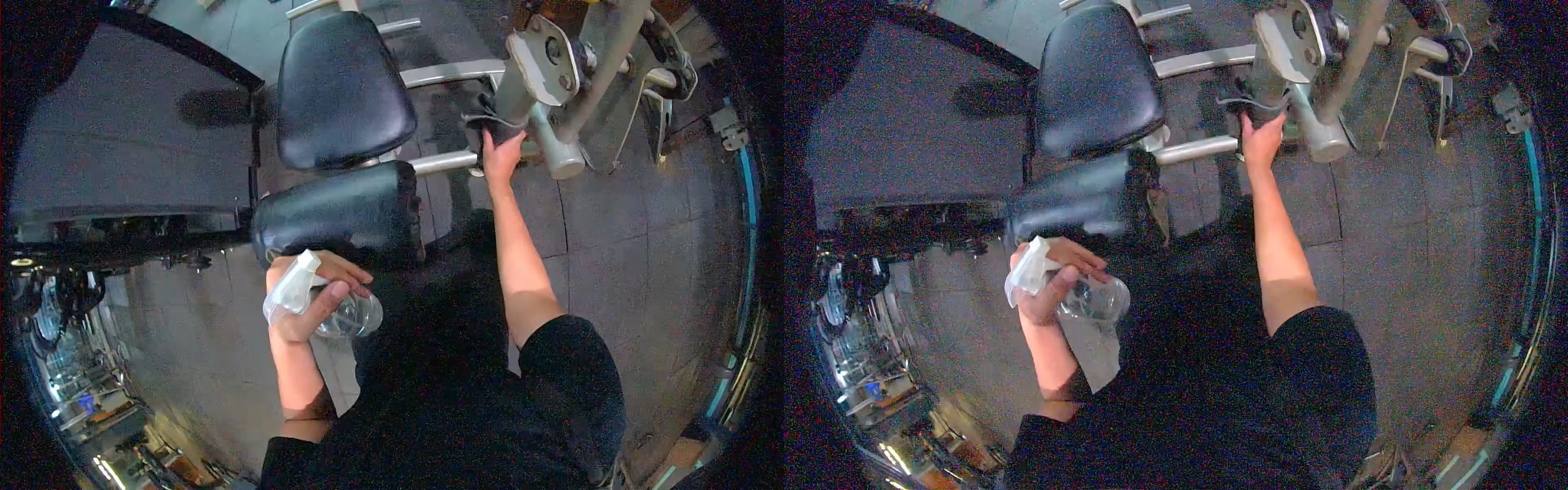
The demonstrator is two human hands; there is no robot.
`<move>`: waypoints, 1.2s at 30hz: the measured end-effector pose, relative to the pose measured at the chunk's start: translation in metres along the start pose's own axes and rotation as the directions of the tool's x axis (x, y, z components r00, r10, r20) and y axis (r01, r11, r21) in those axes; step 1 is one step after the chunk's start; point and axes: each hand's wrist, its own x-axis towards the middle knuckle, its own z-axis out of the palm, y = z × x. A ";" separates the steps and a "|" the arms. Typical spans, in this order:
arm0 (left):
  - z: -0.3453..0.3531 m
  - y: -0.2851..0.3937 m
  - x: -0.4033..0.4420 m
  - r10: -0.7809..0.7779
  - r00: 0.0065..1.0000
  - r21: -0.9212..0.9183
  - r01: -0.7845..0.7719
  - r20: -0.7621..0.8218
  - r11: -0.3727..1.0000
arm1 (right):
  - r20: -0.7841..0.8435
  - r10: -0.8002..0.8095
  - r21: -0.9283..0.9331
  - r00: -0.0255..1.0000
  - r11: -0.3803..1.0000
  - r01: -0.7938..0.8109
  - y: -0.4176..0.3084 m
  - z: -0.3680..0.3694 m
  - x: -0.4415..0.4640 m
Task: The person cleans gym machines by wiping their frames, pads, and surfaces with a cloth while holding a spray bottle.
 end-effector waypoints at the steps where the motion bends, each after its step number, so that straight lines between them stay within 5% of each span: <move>1: 0.000 0.001 -0.005 -0.016 1.000 -0.003 0.016 -0.005 1.000 | -0.061 -0.095 -0.029 0.994 0.995 0.094 0.005 -0.001 -0.002; 2: -0.001 0.001 -0.005 -0.017 1.000 0.003 0.017 0.009 1.000 | -0.131 -0.196 -0.060 0.972 0.980 0.190 -0.016 -0.010 -0.001; 4: -0.004 -0.007 -0.001 0.035 0.999 0.011 -0.035 0.018 0.999 | -0.256 -0.259 0.261 0.931 0.909 0.325 -0.096 -0.046 0.018; 6: -0.003 -0.004 -0.004 -0.003 1.000 0.021 0.002 0.029 1.000 | -0.196 -0.341 0.152 0.920 0.916 0.372 -0.136 -0.066 0.038; 9: -0.005 -0.010 0.003 0.040 0.999 0.014 -0.040 0.011 0.999 | -0.471 -0.343 0.125 0.813 0.886 0.446 -0.118 -0.037 0.038; 13: -0.007 -0.010 0.003 0.121 0.991 0.041 -0.123 0.058 0.992 | -0.235 -0.259 -0.038 0.937 0.965 0.258 0.011 0.013 0.001; 15: -0.003 -0.007 -0.003 0.015 1.000 0.039 -0.016 0.015 0.999 | -0.056 -0.140 -0.005 0.989 0.990 0.140 -0.002 -0.009 -0.008; 18: -0.001 -0.005 -0.010 0.024 0.999 0.019 -0.024 0.021 1.000 | -0.019 -0.070 0.030 0.997 0.997 0.070 -0.020 -0.022 0.001; 21: 0.001 -0.006 -0.002 0.079 0.997 0.033 -0.080 0.025 0.996 | -0.264 -0.287 0.272 0.921 0.894 0.356 -0.117 -0.061 0.025; 22: 0.002 -0.006 -0.002 0.094 0.995 0.061 -0.096 0.026 0.994 | -0.148 -0.316 0.063 0.937 0.942 0.328 -0.113 -0.062 0.041; 23: 0.002 -0.006 0.002 0.127 0.991 0.087 -0.129 0.028 0.988 | -0.295 -0.389 0.146 0.872 0.884 0.444 -0.139 -0.067 0.039; 25: 0.001 -0.007 0.005 0.119 0.992 0.122 -0.123 0.043 0.985 | -0.408 -0.317 0.172 0.856 0.894 0.413 -0.131 -0.054 0.033; 26: 0.001 -0.009 0.003 0.088 0.996 0.089 -0.089 0.012 0.992 | -0.399 -0.322 0.176 0.859 0.892 0.416 -0.116 -0.042 0.029; 29: 0.001 -0.002 0.002 0.071 0.997 0.102 -0.072 0.019 0.992 | -0.117 -0.052 0.036 0.992 0.998 0.056 -0.009 0.001 0.001; 31: 0.002 -0.004 -0.003 0.008 1.000 0.044 -0.007 -0.021 0.999 | -0.014 -0.088 -0.074 0.996 0.993 0.087 -0.010 -0.013 -0.006; 34: -0.001 -0.007 -0.003 0.067 0.998 0.116 -0.067 0.000 0.991 | 0.078 -0.039 0.014 0.996 0.999 0.038 -0.035 -0.037 -0.001; 36: -0.004 -0.010 0.002 0.086 0.996 0.126 -0.086 0.004 0.988 | -0.092 -0.192 0.117 0.977 0.972 0.203 -0.082 -0.049 0.031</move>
